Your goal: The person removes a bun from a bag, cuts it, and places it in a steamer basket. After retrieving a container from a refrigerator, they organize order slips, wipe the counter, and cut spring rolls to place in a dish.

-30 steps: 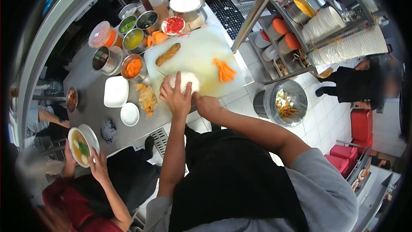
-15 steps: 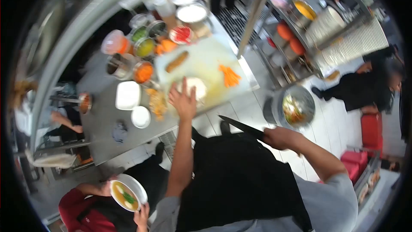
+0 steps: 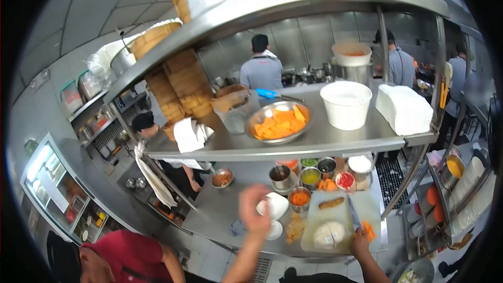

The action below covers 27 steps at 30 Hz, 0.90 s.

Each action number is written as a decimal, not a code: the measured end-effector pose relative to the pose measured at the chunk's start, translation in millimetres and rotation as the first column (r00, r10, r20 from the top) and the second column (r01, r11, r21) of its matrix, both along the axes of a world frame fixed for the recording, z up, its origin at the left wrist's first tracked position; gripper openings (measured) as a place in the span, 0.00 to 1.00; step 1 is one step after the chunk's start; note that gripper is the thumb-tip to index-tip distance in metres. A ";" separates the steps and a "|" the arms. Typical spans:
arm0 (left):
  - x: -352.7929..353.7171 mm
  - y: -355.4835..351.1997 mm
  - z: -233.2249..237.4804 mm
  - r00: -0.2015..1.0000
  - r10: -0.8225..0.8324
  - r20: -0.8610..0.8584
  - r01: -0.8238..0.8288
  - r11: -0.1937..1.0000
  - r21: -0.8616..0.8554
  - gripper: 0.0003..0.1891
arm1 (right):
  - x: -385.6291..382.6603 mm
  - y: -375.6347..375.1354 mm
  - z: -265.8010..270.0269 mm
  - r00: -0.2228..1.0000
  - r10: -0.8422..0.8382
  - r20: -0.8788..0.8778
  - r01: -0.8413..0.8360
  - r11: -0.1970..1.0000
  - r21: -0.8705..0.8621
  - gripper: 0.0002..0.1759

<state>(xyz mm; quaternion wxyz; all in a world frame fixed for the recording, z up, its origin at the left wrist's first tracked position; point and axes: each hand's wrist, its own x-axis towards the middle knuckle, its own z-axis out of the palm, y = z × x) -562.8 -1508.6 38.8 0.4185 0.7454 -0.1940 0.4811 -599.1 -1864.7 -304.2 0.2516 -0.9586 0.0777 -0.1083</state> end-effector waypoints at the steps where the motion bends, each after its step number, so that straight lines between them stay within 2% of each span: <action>1: 0.4 23.6 59.0 0.973 0.032 0.229 -0.028 0.999 -0.020 0.11 | 6.8 3.9 8.0 1.000 0.002 0.026 -0.002 1.000 0.008 0.37; 2: 1.0 47.3 117.9 0.893 0.088 0.442 -0.077 0.996 -0.044 0.12 | 1.0 8.2 41.3 0.990 -0.023 -0.139 0.027 0.999 0.022 0.35; 3: 2.2 75.3 173.4 0.806 0.232 0.545 -0.244 0.968 -0.052 0.13 | 2.2 12.7 61.6 0.952 -0.045 -0.303 0.057 0.998 0.028 0.33; 4: 4.5 86.0 234.5 0.797 0.181 0.576 -0.155 0.983 -0.094 0.13 | 5.9 8.0 45.9 0.957 -0.045 -0.288 0.055 0.998 0.029 0.33; 5: 12.0 109.3 287.6 0.787 0.197 0.585 -0.177 0.980 -0.092 0.15 | 4.3 -3.0 22.4 0.960 0.065 -0.271 -0.114 0.979 -0.171 0.31; 6: 13.8 124.1 338.2 0.679 0.448 0.582 -0.536 0.844 -0.025 0.19 | 10.9 -7.4 10.1 0.945 0.171 -0.277 -0.269 0.891 -0.367 0.30; 7: 28.5 141.9 383.1 0.656 0.452 0.605 -0.586 0.810 0.030 0.26 | 17.1 -2.5 18.4 0.949 0.172 -0.263 -0.264 0.891 -0.370 0.30; 8: 56.1 168.8 425.3 0.601 0.510 0.616 -0.686 0.724 0.070 0.28 | 10.0 8.8 50.3 0.975 -0.017 -0.220 -0.030 0.978 -0.206 0.30; 9: 81.0 188.1 454.9 0.543 0.558 0.628 -0.772 0.626 0.111 0.31 | 6.3 17.7 67.1 0.953 -0.212 -0.217 0.211 0.977 -0.024 0.29; 10: 89.4 190.8 471.8 0.546 0.550 0.632 -0.766 0.633 0.111 0.31 | 8.3 16.6 55.6 0.966 -0.234 -0.112 0.231 0.972 -0.034 0.30; 11: 94.9 190.4 484.5 0.815 0.507 0.281 -0.573 0.779 0.256 0.31 | 7.6 20.7 67.9 0.963 -0.243 -0.114 0.241 0.970 -0.028 0.30; 12: 101.4 191.4 491.2 0.918 0.372 -0.135 -0.320 0.899 0.299 0.31 | 1.9 23.2 90.2 0.979 -0.176 -0.105 0.179 0.984 0.016 0.31; 13: 110.1 195.3 493.3 0.921 0.363 -0.142 -0.308 0.901 0.307 0.31 | -4.5 26.9 100.7 0.989 -0.110 -0.095 0.116 0.992 0.058 0.32; 14: 116.2 197.7 492.7 0.911 0.409 -0.045 -0.365 0.854 0.371 0.28 | -5.1 30.9 103.4 0.996 -0.091 -0.014 0.091 0.996 0.017 0.33; 15: 121.4 201.4 490.6 0.893 0.447 0.055 -0.426 0.799 0.424 0.27 | -7.6 35.8 107.3 0.995 -0.096 -0.023 0.096 0.995 0.018 0.33; 16: 125.7 207.4 484.4 0.945 0.317 0.081 -0.326 0.889 0.322 0.27 | -6.5 37.9 114.2 0.996 -0.088 -0.003 0.088 0.994 0.067 0.33; 17: 111.7 203.3 480.5 0.928 0.347 0.136 -0.371 0.890 0.264 0.27 | -5.6 41.5 125.9 0.997 -0.082 0.017 0.079 0.990 0.114 0.33; 18: 103.4 217.4 481.1 0.895 0.325 0.305 -0.409 0.871 0.273 0.27 | -3.8 42.8 127.6 0.995 -0.085 0.052 0.078 0.990 0.120 0.33; 19: 95.6 240.1 482.8 0.846 0.384 0.370 -0.471 0.862 0.184 0.26 | -3.2 44.5 134.3 0.995 -0.088 0.038 0.083 0.989 0.119 0.33; 20: 85.1 276.0 483.4 0.771 0.275 0.575 -0.463 0.862 0.208 0.24 | -1.5 45.5 143.5 0.994 -0.063 0.084 0.052 0.990 0.131 0.31; 21: 63.0 299.6 476.7 0.679 0.306 0.668 -0.512 0.849 0.131 0.25 | 0.5 45.5 153.9 0.991 -0.036 0.126 0.019 0.990 0.138 0.29; 22: 32.9 317.1 454.2 0.611 0.371 0.699 -0.543 0.839 0.029 0.25 | 2.7 48.5 167.3 0.995 -0.035 0.095 0.022 0.991 0.130 0.29; 24: -24.6 336.3 392.7 0.511 0.501 0.699 -0.545 0.817 -0.187 0.26 | 1.9 55.7 192.7 0.997 -0.020 0.078 -0.001 0.963 0.269 0.26; 25: -48.5 335.3 355.1 0.493 0.551 0.673 -0.522 0.807 -0.277 0.26 | 4.9 54.8 190.7 0.987 0.027 0.156 -0.060 0.976 0.210 0.23; 27: -83.3 326.5 276.3 0.528 0.634 0.565 -0.455 0.773 -0.442 0.28 | 8.4 60.1 194.9 0.986 0.072 0.153 -0.113 0.955 0.276 0.19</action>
